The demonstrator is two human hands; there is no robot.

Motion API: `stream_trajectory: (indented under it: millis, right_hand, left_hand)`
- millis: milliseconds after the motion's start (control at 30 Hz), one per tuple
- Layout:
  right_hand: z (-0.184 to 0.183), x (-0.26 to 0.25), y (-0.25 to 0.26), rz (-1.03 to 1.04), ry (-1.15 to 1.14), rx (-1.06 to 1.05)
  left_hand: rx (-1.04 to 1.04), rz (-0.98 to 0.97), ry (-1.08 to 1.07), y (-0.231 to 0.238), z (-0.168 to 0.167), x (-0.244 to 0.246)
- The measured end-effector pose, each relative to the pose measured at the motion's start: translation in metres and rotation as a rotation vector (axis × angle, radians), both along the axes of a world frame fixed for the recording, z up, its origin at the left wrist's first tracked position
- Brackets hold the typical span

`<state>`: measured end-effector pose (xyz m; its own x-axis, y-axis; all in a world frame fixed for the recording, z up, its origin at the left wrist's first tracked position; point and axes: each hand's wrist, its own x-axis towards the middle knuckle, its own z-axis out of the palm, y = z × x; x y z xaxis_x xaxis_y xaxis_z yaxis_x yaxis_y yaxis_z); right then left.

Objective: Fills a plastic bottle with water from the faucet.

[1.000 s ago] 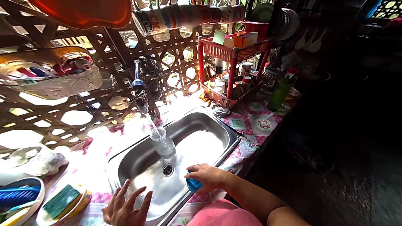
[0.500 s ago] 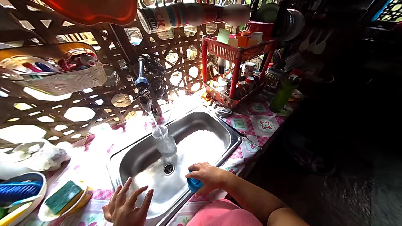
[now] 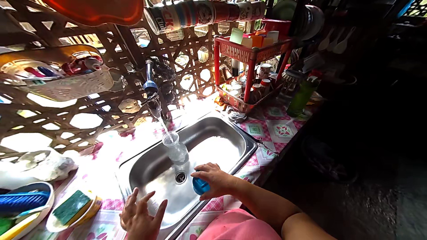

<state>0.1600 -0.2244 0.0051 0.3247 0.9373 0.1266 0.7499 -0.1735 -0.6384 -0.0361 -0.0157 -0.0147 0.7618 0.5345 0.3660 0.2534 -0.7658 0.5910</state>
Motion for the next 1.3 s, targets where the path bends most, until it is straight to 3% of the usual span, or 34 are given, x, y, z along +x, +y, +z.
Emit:
stream_trajectory:
  millis: [267,333,400,433,467,533,600,633,733,900,1033,1300]
  right_hand:
    - [-0.006,-0.007,-0.008,0.008,-0.004,-0.030]
    - [-0.016,-0.012,-0.015,-0.130,-0.033,0.147]
    - [-0.029,-0.014,-0.019,-0.310,-0.016,0.480]
    - [-0.032,-0.013,-0.022,-0.380,0.119,0.600]
    - [-0.029,-0.013,-0.026,-0.434,0.392,0.655]
    - [-0.021,-0.009,-0.037,-0.518,1.088,0.746]
    - [-0.015,0.003,-0.048,-0.725,1.659,0.798]
    - [-0.015,0.010,-0.053,-0.833,1.798,0.785]
    - [-0.014,0.014,-0.066,-1.019,1.790,0.759]
    - [-0.011,0.004,-0.076,-1.036,1.797,0.741]
    - [-0.010,0.002,-0.077,-1.027,1.800,0.745]
    - [-0.008,0.000,-0.073,-1.027,1.781,0.760]
  left_hand:
    - [-0.003,-0.016,0.145,0.001,-0.005,0.003]
    - [-0.021,-0.031,0.235,0.001,-0.005,0.008]
    - [-0.014,-0.041,0.272,0.002,-0.005,0.017]
    - [-0.003,-0.047,0.268,0.004,-0.003,0.023]
    - [0.008,-0.058,0.242,0.006,0.000,0.029]
    - [0.045,-0.079,0.191,0.013,0.014,0.044]
    - [0.092,-0.090,0.150,0.019,0.043,0.063]
    - [0.121,-0.092,0.134,0.022,0.060,0.074]
    - [0.217,-0.122,0.035,0.032,0.112,0.112]
    - [0.473,-0.136,-0.096,0.058,0.172,0.181]
    - [0.558,-0.075,0.117,0.068,0.213,0.219]
    - [0.610,0.035,0.363,0.058,0.242,0.231]
